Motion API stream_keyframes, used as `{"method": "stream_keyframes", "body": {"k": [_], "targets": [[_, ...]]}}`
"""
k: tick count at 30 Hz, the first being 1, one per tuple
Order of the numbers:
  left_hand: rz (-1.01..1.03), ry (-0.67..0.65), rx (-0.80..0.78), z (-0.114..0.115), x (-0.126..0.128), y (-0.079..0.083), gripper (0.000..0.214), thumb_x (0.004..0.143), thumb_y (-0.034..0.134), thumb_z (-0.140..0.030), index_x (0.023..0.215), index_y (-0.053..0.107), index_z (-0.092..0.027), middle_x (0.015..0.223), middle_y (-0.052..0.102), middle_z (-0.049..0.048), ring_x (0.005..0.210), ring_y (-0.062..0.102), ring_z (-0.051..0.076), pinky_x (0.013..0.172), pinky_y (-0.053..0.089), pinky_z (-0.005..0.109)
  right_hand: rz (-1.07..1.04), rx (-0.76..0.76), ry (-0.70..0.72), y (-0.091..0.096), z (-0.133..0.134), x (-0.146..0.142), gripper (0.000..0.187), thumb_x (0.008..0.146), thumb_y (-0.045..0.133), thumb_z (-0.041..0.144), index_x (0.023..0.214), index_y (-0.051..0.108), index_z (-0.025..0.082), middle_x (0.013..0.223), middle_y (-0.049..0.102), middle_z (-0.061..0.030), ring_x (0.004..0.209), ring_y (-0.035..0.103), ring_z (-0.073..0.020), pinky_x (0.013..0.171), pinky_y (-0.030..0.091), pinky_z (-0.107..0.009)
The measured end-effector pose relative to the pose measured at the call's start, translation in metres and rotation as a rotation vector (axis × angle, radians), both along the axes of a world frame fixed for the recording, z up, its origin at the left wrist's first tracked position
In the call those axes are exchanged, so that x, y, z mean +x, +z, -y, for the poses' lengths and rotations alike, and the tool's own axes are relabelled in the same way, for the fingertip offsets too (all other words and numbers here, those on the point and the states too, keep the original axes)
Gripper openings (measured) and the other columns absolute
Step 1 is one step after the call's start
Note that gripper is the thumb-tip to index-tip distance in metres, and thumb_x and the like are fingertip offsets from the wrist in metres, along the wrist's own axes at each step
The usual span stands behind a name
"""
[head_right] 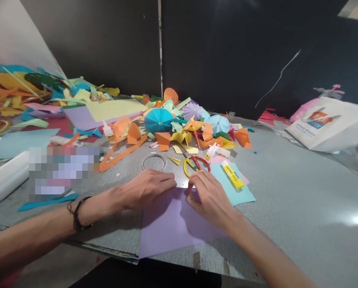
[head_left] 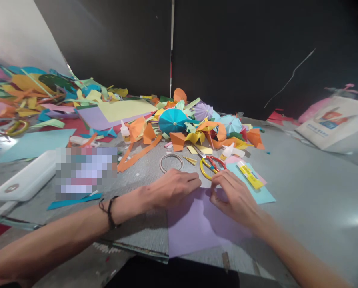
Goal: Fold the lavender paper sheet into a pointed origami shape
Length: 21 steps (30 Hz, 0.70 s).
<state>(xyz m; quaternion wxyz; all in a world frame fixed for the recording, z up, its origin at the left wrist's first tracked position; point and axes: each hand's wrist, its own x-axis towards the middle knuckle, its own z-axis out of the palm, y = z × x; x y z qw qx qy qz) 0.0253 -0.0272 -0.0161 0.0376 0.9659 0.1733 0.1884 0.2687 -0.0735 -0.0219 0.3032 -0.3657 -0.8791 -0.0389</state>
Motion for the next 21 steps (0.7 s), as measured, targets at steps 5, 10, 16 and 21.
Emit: {"method": "stream_keyframes", "body": {"k": [5, 10, 16, 21], "targets": [[0.084, 0.033, -0.029, -0.016, -0.012, 0.004, 0.024, 0.102, 0.038, -0.011, 0.09, 0.058, -0.016, 0.083, 0.061, 0.0032, 0.067, 0.051, 0.014, 0.06, 0.035, 0.03, -0.002, 0.032, -0.114, -0.001, -0.014, 0.026, 0.014, 0.089, 0.058, 0.01, 0.089, 0.051, 0.023, 0.091, 0.065, -0.0064, 0.087, 0.064, -0.0252, 0.076, 0.053, -0.039], [0.101, 0.036, -0.047, -0.026, -0.014, 0.0, 0.024, 0.103, 0.038, -0.013, 0.092, 0.06, -0.017, 0.084, 0.064, 0.0036, 0.071, 0.054, 0.014, 0.063, 0.038, 0.029, 0.031, 0.064, -0.137, -0.002, -0.025, 0.045, 0.012, 0.091, 0.057, 0.012, 0.089, 0.053, 0.022, 0.085, 0.065, -0.0057, 0.084, 0.064, -0.0271, 0.077, 0.053, -0.043], [0.072, -0.011, -0.034, -0.021, -0.011, 0.0, 0.024, 0.102, 0.039, -0.013, 0.09, 0.06, -0.016, 0.082, 0.063, 0.0033, 0.066, 0.052, 0.014, 0.06, 0.036, 0.028, 0.03, 0.12, -0.088, 0.004, -0.014, 0.028, 0.012, 0.097, 0.062, 0.016, 0.107, 0.058, 0.019, 0.106, 0.07, -0.0113, 0.105, 0.065, -0.0305, 0.091, 0.054, -0.047], [0.067, -0.081, 0.014, -0.011, -0.005, -0.002, 0.023, 0.101, 0.039, -0.009, 0.091, 0.059, -0.016, 0.08, 0.06, 0.0018, 0.063, 0.049, 0.013, 0.058, 0.035, 0.029, 0.033, 0.089, 0.034, 0.001, 0.0, 0.0, 0.012, 0.099, 0.057, 0.01, 0.106, 0.057, 0.019, 0.103, 0.07, -0.0098, 0.101, 0.066, -0.0267, 0.089, 0.055, -0.042]]}}
